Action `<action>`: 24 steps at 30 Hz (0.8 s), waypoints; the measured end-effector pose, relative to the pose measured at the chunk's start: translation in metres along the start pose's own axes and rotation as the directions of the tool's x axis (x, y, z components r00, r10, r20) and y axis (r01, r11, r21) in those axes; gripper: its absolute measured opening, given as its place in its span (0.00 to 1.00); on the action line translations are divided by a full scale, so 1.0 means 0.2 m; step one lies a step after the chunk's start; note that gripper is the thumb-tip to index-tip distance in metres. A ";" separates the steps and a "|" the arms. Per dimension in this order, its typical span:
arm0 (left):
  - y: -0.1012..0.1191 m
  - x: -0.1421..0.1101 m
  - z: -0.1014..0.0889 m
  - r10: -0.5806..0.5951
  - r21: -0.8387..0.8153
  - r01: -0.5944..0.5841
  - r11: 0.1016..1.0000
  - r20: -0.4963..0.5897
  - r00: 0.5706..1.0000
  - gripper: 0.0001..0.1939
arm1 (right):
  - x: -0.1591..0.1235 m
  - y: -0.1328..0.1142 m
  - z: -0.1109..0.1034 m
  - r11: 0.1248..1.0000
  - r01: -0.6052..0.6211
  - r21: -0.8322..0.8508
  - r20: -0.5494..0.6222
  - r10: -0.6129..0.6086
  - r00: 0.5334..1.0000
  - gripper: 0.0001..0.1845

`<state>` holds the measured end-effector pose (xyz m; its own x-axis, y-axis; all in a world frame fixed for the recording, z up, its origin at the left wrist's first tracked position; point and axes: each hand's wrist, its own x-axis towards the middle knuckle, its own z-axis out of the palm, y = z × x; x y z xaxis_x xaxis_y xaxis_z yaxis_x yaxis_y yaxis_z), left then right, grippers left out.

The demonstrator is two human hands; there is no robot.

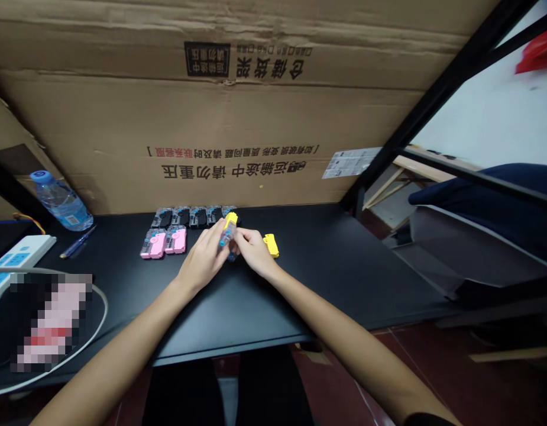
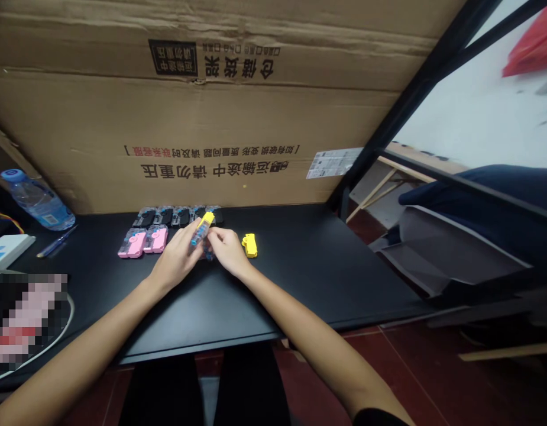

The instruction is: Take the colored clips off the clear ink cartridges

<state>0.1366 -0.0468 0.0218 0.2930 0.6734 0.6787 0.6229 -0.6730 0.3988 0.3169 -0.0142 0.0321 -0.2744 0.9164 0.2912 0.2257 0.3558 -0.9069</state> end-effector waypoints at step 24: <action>-0.07 0.03 -0.12 -0.500 -0.302 0.461 0.834 -0.064 0.863 0.17 | 0.16 0.25 -0.35 0.918 -0.225 -0.327 0.038 0.250 0.967 0.14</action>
<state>0.1129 -0.0405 0.0359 -0.1048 0.8988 0.4256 0.4360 -0.3431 0.8320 0.3838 0.0463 0.0171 -0.2444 0.9687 0.0435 0.5744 0.1807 -0.7984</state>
